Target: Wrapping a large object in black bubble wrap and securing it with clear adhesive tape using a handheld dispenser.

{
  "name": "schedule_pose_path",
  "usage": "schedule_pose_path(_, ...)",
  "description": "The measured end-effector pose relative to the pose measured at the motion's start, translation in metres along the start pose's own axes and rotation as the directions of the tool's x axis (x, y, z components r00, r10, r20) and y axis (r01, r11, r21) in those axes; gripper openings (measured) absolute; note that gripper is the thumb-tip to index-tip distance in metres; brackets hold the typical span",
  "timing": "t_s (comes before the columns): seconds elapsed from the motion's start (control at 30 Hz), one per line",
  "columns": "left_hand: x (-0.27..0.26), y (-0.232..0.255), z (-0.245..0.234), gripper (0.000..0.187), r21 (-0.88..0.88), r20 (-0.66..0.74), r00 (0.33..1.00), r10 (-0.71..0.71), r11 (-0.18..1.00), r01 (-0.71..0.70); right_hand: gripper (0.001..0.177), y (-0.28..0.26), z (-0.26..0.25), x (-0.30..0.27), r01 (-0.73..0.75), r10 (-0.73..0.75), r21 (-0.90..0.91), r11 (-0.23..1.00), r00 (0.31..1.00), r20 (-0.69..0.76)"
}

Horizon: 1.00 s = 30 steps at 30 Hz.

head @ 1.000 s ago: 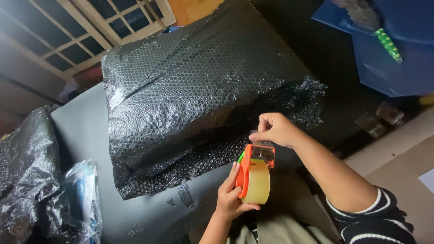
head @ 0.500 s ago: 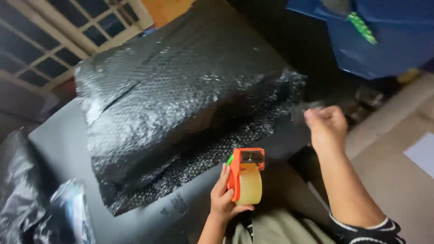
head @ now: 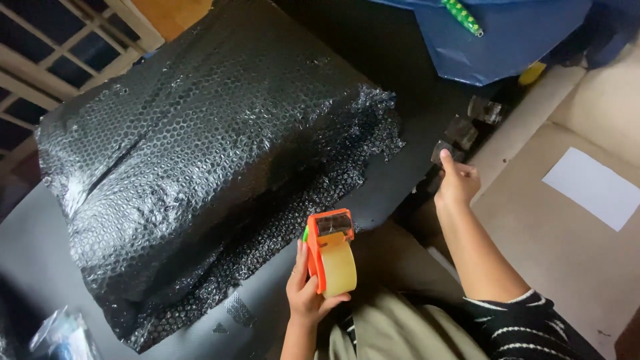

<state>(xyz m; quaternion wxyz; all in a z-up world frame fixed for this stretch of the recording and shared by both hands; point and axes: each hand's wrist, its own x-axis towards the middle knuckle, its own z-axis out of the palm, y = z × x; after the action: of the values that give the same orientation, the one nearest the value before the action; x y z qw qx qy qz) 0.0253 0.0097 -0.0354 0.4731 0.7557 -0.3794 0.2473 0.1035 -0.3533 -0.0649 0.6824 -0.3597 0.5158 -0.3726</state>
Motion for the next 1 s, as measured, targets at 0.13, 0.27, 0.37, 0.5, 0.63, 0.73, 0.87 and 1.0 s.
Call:
schedule_pose_path(0.13,0.002,0.002,-0.001,0.061,0.001,-0.012,1.0,-0.017,1.0,0.017,0.041,-0.017,-0.001,-0.008,-0.062,0.066,-0.11,0.992,0.997,0.038)
schedule_pose_path(0.27,0.001,0.008,-0.001,0.053,-0.104,-0.009,0.995,-0.1,0.99,0.099,0.047,-0.042,-0.007,-0.023,-0.202,0.214,-0.3,0.932,0.977,0.008)
schedule_pose_path(0.37,0.004,0.02,0.0,0.043,-0.214,-0.015,0.981,-0.196,0.959,0.188,0.054,-0.014,-0.022,-0.003,0.041,-0.021,-0.328,0.944,0.998,0.065)
schedule_pose_path(0.5,0.018,0.041,-0.006,0.037,-0.101,0.039,0.954,-0.296,0.949,0.298,0.03,-0.032,-0.032,-0.051,0.719,-0.618,-0.013,0.695,0.607,0.5)
schedule_pose_path(0.63,0.017,0.051,-0.006,0.044,-0.195,0.085,0.941,-0.328,0.92,0.338,0.03,-0.085,-0.024,-0.126,0.861,-0.626,0.226,0.455,0.129,0.769)
schedule_pose_path(0.73,0.02,0.057,-0.009,0.043,-0.148,0.159,0.931,-0.329,0.924,0.352,0.042,-0.097,-0.012,-0.159,0.91,-0.59,0.32,0.265,-0.11,0.8)
schedule_pose_path(0.87,0.02,0.062,-0.014,0.039,-0.173,0.237,0.914,-0.331,0.911,0.375,0.047,-0.083,0.002,-0.172,0.901,-0.346,0.263,0.346,-0.138,0.928)
schedule_pose_path(1.0,0.032,0.071,-0.021,0.031,-0.159,0.283,0.889,-0.359,0.897,0.412,0.034,-0.079,-0.001,-0.178,0.908,-0.338,0.301,0.29,-0.197,0.92)
